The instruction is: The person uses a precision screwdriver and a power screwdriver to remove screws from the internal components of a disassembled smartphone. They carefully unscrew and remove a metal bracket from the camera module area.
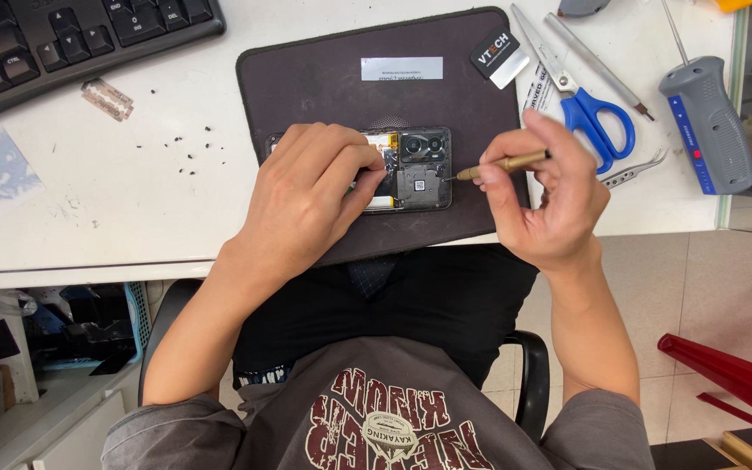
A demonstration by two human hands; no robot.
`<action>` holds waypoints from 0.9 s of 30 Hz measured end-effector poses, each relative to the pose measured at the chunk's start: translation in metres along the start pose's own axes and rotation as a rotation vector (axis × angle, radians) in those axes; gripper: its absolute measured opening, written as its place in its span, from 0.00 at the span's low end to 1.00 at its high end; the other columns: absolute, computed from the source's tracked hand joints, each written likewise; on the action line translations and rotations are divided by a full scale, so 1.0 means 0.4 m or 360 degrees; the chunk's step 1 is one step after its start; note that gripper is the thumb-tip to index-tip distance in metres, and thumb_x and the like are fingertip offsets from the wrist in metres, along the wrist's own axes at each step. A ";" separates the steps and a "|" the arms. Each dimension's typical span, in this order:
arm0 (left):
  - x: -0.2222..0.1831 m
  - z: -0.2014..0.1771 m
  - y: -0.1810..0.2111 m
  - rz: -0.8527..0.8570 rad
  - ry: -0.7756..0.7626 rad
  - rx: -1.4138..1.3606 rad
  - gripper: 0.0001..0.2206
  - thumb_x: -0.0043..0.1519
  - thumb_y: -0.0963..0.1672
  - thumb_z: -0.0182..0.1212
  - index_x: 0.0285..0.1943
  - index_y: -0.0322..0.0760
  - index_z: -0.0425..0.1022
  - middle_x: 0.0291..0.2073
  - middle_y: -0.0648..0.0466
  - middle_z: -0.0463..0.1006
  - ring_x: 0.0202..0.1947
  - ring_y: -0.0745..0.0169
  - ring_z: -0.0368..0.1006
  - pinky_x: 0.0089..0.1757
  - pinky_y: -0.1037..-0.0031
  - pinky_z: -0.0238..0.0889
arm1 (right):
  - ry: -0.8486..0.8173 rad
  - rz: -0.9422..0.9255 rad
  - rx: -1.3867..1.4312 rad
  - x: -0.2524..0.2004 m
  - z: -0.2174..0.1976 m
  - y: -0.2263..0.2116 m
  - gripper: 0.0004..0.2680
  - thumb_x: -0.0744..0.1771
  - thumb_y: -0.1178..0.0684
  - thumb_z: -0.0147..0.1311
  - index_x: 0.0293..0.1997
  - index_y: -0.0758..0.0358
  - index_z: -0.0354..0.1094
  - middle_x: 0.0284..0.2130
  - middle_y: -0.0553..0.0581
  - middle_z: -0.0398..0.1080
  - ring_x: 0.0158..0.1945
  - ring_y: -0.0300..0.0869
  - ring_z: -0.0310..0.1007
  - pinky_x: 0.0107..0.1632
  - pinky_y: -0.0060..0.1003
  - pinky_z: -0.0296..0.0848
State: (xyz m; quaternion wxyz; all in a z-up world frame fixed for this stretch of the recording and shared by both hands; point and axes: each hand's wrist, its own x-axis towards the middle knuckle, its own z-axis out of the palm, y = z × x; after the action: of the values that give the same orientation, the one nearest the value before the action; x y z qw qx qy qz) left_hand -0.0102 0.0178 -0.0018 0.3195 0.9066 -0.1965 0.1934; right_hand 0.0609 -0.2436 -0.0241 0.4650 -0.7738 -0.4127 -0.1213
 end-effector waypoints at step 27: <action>-0.010 0.026 0.016 0.0030 0.0028 -0.0053 0.10 0.62 0.40 0.73 0.40 0.35 0.72 0.37 0.52 0.72 0.41 0.52 0.69 0.51 0.60 0.62 | -0.1081 0.0048 -0.0693 0.239 -0.086 -0.174 0.25 0.60 0.61 0.64 0.66 0.67 0.64 0.54 0.63 0.72 0.45 0.51 0.75 0.40 0.43 0.77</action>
State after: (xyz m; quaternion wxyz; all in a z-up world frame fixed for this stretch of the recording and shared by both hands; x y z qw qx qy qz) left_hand -0.0143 0.0073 -0.0079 0.3344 0.8975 -0.2054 0.2012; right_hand 0.0756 -0.2059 0.0921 0.1290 -0.8563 -0.4961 0.0636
